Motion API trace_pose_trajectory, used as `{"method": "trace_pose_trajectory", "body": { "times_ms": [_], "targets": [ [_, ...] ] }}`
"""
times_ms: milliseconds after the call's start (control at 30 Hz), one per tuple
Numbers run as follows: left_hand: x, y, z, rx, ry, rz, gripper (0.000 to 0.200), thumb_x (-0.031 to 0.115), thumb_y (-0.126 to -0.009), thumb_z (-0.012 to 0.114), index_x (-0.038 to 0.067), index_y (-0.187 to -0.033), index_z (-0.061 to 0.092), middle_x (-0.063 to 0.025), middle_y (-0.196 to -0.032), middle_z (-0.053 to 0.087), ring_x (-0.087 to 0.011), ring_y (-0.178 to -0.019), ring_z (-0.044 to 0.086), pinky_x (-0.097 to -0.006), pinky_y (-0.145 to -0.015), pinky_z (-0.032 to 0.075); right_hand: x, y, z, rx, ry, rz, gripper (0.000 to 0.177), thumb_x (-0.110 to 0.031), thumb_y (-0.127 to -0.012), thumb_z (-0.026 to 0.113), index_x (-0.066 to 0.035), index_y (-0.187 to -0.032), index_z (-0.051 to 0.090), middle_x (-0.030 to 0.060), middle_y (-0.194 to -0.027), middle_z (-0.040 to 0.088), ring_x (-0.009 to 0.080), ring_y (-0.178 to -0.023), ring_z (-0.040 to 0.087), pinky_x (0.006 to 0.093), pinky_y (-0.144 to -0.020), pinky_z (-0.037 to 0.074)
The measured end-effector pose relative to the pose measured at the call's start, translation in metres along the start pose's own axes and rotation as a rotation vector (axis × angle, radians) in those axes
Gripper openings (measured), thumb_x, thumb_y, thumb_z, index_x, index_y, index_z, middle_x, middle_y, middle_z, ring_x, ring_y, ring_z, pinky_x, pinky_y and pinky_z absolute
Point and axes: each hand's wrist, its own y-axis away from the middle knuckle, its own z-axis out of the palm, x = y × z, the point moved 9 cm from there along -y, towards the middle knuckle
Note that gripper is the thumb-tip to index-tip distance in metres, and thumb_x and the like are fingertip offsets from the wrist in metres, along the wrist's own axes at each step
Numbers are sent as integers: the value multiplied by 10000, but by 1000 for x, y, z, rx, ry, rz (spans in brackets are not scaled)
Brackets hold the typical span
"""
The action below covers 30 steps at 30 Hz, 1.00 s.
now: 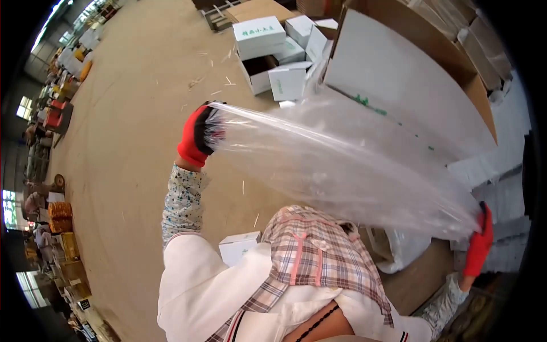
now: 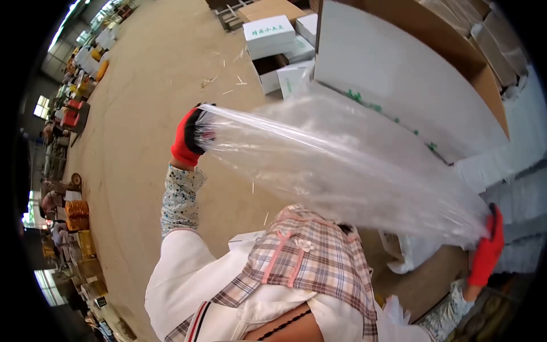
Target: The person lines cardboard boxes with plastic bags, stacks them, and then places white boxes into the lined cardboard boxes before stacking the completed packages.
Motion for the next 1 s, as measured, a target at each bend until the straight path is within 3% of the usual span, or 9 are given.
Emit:
{"method": "trace_pose_trajectory", "body": {
  "times_ms": [67,133,233,367,433,600,733,867,1000],
  "targets": [
    [21,-38,-14,126,-143,-165,271,306,-909,509,71,-1011,595,-32,-772,602,-110,-658,536,-233,-579,444,47,-23,-14,-214,-116,37,441,7,-823,386,35,-1252,479,152,-1182,554,223,-1132,508,289,-967,382],
    [153,-107,40,-113,-665,490,201,231,-907,484,65,-839,574,-52,-739,581,-129,-691,563,-287,-626,462,27,-75,-56,-313,90,71,419,-28,-831,397,17,-1237,496,153,-1185,554,233,-1129,509,295,-968,381],
    [348,-101,94,265,-688,1195,141,145,-880,490,38,-930,566,-75,-830,595,-148,-784,569,-290,-702,454,12,-122,-105,-349,336,80,390,-80,-845,413,-9,-1213,520,153,-1188,554,249,-1125,510,304,-969,381],
    [278,-92,66,571,-1235,1214,218,31,-845,496,1,-1052,555,-106,-952,613,-173,-908,577,-295,-802,444,33,-137,-139,-347,553,118,356,-150,-862,435,-45,-1181,553,153,-1193,554,270,-1119,512,316,-971,381],
    [133,-108,76,-19,-1661,749,291,-26,-827,500,-17,-1113,550,-121,-1013,622,-186,-970,581,-297,-852,439,32,-147,-130,-318,822,85,342,-184,-871,446,-63,-1166,569,154,-1195,554,280,-1117,513,322,-972,381],
    [135,4,257,-809,-814,276,513,-127,-656,394,-59,-1141,550,-144,-1011,650,-203,-840,642,-286,-735,482,-176,-204,-132,499,1212,-473,316,-271,-893,473,-108,-1126,610,154,-1201,554,306,-1110,516,336,-975,381],
    [134,52,366,-1499,-418,371,274,55,-780,639,-123,-985,601,-193,-754,612,-312,-592,592,-338,-522,483,-228,-249,117,-583,360,-773,318,-256,-901,465,-86,-1138,591,138,-1175,563,267,-1078,528,331,-953,398],
    [163,9,341,-854,-388,463,271,92,-813,588,-84,-1021,579,-202,-879,625,-286,-675,613,-349,-590,499,-176,-271,217,-921,237,-664,320,-241,-909,457,-64,-1149,572,121,-1148,572,228,-1047,540,325,-931,416],
    [188,-39,198,-12,-501,490,411,193,-900,470,9,-1266,451,-182,-1118,565,-251,-984,568,-342,-843,460,-105,-316,115,-681,-164,-460,323,-226,-917,449,-42,-1160,553,105,-1121,581,189,-1015,551,319,-910,433]
  ]
}}
